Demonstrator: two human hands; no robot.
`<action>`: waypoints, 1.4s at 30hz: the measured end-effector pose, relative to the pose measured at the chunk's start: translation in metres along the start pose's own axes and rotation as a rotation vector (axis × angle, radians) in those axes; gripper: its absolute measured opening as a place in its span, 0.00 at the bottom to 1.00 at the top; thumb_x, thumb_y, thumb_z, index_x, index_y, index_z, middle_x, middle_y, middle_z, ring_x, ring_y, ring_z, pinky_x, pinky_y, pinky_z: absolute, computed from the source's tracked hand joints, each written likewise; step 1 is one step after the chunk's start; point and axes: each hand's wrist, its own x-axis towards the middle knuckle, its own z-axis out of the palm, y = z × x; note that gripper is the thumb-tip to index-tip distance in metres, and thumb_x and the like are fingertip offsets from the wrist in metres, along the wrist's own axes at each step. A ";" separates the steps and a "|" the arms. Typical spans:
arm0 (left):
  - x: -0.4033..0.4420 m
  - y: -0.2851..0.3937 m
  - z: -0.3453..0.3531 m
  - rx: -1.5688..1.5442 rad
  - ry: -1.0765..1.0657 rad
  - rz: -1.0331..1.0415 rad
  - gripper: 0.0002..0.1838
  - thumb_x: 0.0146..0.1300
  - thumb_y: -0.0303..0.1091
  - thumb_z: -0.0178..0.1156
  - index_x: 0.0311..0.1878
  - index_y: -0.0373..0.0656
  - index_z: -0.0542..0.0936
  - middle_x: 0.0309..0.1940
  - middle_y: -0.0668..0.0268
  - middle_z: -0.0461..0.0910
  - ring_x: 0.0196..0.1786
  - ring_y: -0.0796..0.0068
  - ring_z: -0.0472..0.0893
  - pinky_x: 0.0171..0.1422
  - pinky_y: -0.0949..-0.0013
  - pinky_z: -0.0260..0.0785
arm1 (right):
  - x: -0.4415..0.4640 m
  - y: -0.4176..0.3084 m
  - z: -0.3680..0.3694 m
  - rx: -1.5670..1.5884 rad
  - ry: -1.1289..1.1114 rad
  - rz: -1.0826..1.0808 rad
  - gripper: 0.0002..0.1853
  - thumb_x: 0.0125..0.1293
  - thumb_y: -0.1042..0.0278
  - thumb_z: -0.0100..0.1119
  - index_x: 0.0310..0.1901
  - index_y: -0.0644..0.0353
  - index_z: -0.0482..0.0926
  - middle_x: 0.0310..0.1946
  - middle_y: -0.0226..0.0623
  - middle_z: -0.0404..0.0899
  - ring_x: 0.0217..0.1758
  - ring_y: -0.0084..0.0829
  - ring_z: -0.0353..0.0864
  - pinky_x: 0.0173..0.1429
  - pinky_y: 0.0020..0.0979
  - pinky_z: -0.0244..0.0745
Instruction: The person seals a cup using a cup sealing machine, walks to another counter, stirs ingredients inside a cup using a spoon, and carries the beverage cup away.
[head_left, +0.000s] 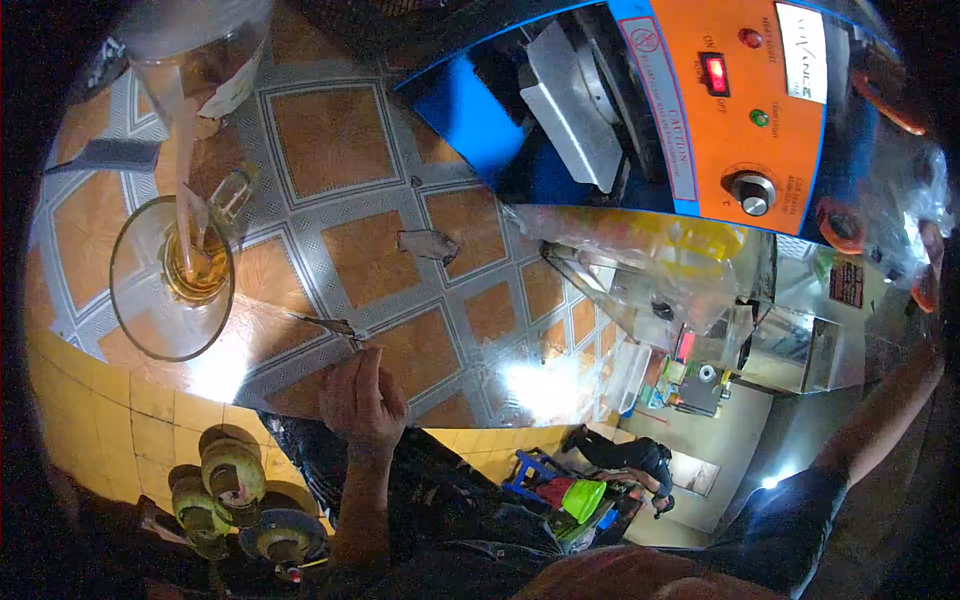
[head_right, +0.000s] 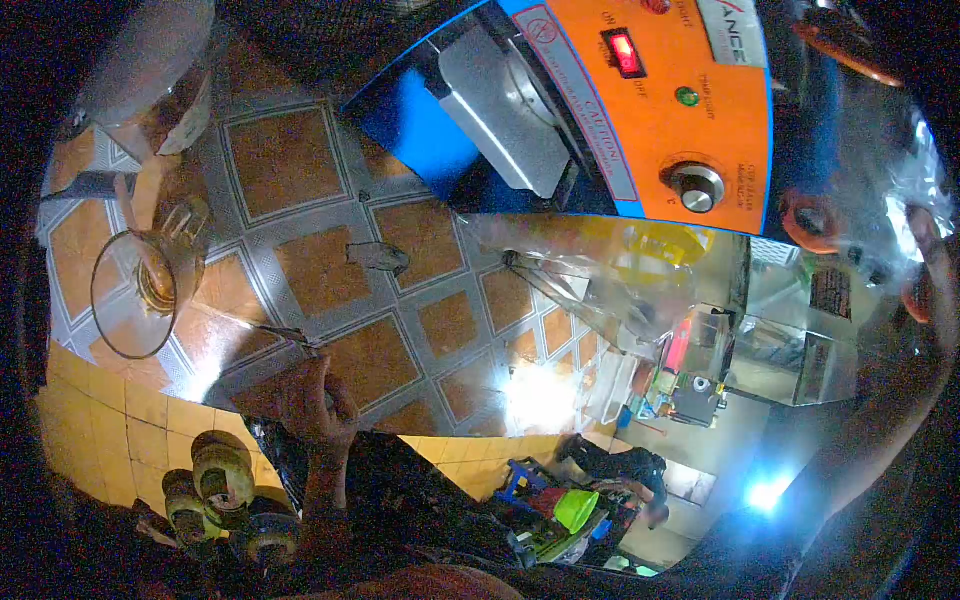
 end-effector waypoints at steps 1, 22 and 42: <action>-0.001 -0.001 0.000 -0.006 0.001 0.009 0.13 0.58 0.26 0.55 0.48 0.41 0.79 0.38 0.60 0.81 0.39 0.61 0.81 0.52 0.51 0.70 | -0.002 -0.001 0.003 -0.009 0.015 0.002 0.57 0.45 0.46 0.74 0.71 0.63 0.51 0.68 0.54 0.57 0.68 0.46 0.61 0.68 0.43 0.57; -0.003 -0.001 -0.001 -0.021 -0.026 0.009 0.12 0.62 0.28 0.53 0.47 0.38 0.79 0.37 0.59 0.80 0.39 0.57 0.80 0.46 0.54 0.70 | -0.024 -0.024 0.043 -0.477 0.296 0.116 0.50 0.46 0.41 0.74 0.64 0.65 0.62 0.61 0.54 0.68 0.60 0.48 0.73 0.59 0.40 0.71; -0.014 -0.009 0.008 -0.068 -0.003 0.006 0.12 0.58 0.23 0.56 0.47 0.38 0.78 0.42 0.57 0.81 0.43 0.53 0.81 0.51 0.51 0.71 | -0.054 -0.047 0.014 -0.158 0.401 -0.219 0.40 0.62 0.60 0.64 0.71 0.61 0.54 0.72 0.49 0.52 0.74 0.45 0.54 0.73 0.43 0.56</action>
